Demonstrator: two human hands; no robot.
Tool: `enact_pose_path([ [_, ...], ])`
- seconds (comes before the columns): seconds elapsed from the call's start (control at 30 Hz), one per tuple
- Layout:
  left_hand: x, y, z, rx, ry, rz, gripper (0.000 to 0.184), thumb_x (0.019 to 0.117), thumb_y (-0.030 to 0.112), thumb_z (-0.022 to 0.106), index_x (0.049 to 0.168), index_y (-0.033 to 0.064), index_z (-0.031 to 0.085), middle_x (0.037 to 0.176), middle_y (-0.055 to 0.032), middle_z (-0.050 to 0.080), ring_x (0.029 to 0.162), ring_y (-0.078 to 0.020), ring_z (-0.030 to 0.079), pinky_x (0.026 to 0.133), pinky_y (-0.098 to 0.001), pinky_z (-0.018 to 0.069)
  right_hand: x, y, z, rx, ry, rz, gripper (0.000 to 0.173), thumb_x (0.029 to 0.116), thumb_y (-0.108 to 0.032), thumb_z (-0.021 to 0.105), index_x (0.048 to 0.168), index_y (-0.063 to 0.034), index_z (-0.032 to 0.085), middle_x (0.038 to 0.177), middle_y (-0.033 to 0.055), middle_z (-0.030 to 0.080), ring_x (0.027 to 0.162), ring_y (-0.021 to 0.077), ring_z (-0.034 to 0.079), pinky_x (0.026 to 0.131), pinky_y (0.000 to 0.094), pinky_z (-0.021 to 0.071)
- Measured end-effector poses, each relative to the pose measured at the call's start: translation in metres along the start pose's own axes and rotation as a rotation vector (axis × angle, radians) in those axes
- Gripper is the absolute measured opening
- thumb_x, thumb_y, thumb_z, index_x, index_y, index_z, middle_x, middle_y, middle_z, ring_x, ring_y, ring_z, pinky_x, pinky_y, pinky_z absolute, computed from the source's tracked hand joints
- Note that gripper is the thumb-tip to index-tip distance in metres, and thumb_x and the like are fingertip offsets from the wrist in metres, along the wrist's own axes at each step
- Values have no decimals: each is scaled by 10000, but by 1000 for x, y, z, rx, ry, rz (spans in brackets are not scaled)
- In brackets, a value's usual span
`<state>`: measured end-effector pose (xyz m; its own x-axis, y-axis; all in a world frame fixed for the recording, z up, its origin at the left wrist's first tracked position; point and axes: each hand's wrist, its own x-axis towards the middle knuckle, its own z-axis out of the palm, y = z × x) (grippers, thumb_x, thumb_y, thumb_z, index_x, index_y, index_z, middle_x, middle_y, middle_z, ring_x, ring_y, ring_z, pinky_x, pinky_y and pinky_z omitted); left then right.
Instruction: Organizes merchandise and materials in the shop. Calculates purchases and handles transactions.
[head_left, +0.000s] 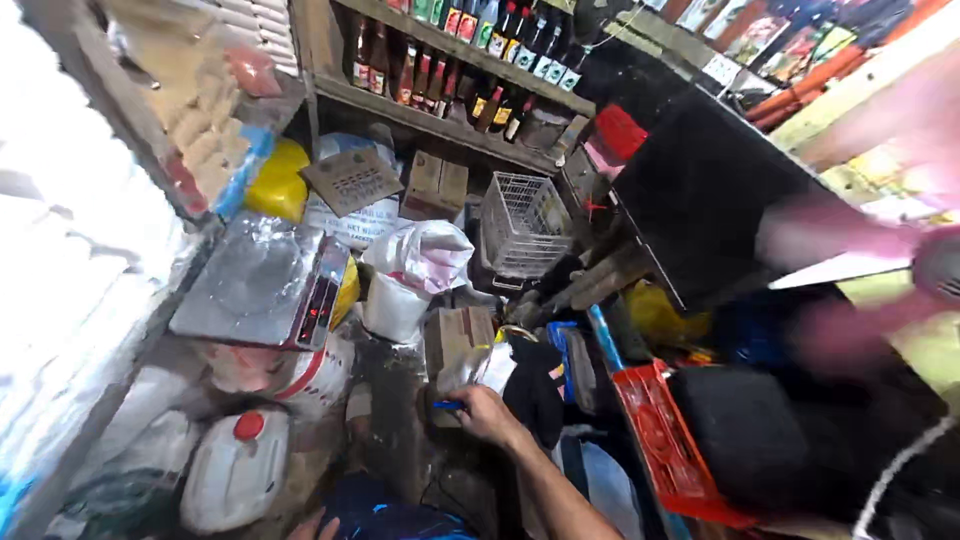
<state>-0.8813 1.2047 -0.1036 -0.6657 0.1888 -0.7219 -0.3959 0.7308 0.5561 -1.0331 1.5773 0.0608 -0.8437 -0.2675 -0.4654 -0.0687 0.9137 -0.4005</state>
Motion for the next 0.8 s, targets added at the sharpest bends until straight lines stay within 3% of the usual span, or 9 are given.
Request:
enact_pose_path([
  [0.13, 97, 87, -111, 100, -70, 154, 610, 1004, 550, 567, 1406, 93, 604, 1280, -211, 675, 1209, -385, 641, 1055, -631, 475, 50, 21, -32, 28, -75, 111, 300, 980, -323, 585, 1247, -313, 720, 1126, 31, 757, 1069, 258, 709, 938, 589, 550],
  [0.23, 161, 190, -194, 111, -163, 266, 577, 1035, 496, 542, 1449, 95, 562, 1338, -199, 644, 1241, -361, 623, 1079, -612, 462, 55, 28, -48, 287, -128, 105, 293, 1005, -456, 602, 1199, -310, 767, 1112, -18, 772, 1055, 160, 721, 972, 526, 568],
  [0.3, 203, 265, -243, 195, -207, 330, 612, 1043, 514, 511, 1487, 94, 520, 1373, -208, 621, 1256, -378, 611, 1079, -638, 449, 55, 29, -56, 502, -125, 122, 390, 980, -558, 618, 1020, -213, 794, 898, -2, 754, 849, 134, 707, 819, 480, 585],
  [0.37, 240, 335, -274, 221, -205, 431, 597, 1038, 511, 532, 1469, 99, 542, 1362, -193, 633, 1236, -368, 625, 1068, -636, 460, 53, 31, -64, 667, -138, 169, 497, 951, -594, 642, 831, -122, 736, 698, 16, 647, 654, 140, 608, 651, 444, 524],
  [0.43, 272, 399, -295, 173, -172, 527, 568, 1036, 501, 550, 1448, 109, 559, 1342, -166, 649, 1169, -340, 660, 1014, -611, 506, 59, 40, -74, 703, -169, 211, 509, 946, -601, 645, 827, -114, 736, 679, 20, 638, 635, 143, 600, 637, 442, 521],
  [0.53, 300, 496, -303, 41, -159, 653, 502, 1051, 435, 554, 1421, 96, 569, 1365, -133, 641, 1172, -275, 672, 1024, -541, 532, 72, 66, -91, 666, -103, 289, 512, 955, -611, 621, 842, -126, 739, 709, 30, 656, 676, 167, 627, 667, 477, 535],
  [0.67, 334, 617, -299, -155, -188, 896, 428, 1061, 365, 558, 1400, 103, 580, 1371, -99, 641, 1154, -208, 681, 1006, -454, 561, 75, 95, -136, 632, -21, 528, 560, 944, -646, 607, 813, -118, 742, 742, 41, 692, 724, 196, 672, 713, 517, 561],
  [0.73, 353, 678, -294, -280, -141, 997, 428, 1054, 397, 562, 1408, 157, 576, 1369, -71, 647, 1139, -213, 688, 980, -460, 573, 69, 108, -149, 671, 5, 640, 525, 960, -600, 617, 842, -107, 754, 763, 38, 720, 731, 191, 693, 741, 496, 579],
  [0.8, 363, 748, -290, -399, -97, 1053, 458, 1041, 437, 571, 1423, 184, 560, 1386, -72, 634, 1150, -245, 679, 960, -488, 572, 63, 115, -156, 625, -8, 760, 540, 944, -600, 632, 915, -76, 762, 841, 100, 745, 811, 264, 724, 811, 558, 580],
])
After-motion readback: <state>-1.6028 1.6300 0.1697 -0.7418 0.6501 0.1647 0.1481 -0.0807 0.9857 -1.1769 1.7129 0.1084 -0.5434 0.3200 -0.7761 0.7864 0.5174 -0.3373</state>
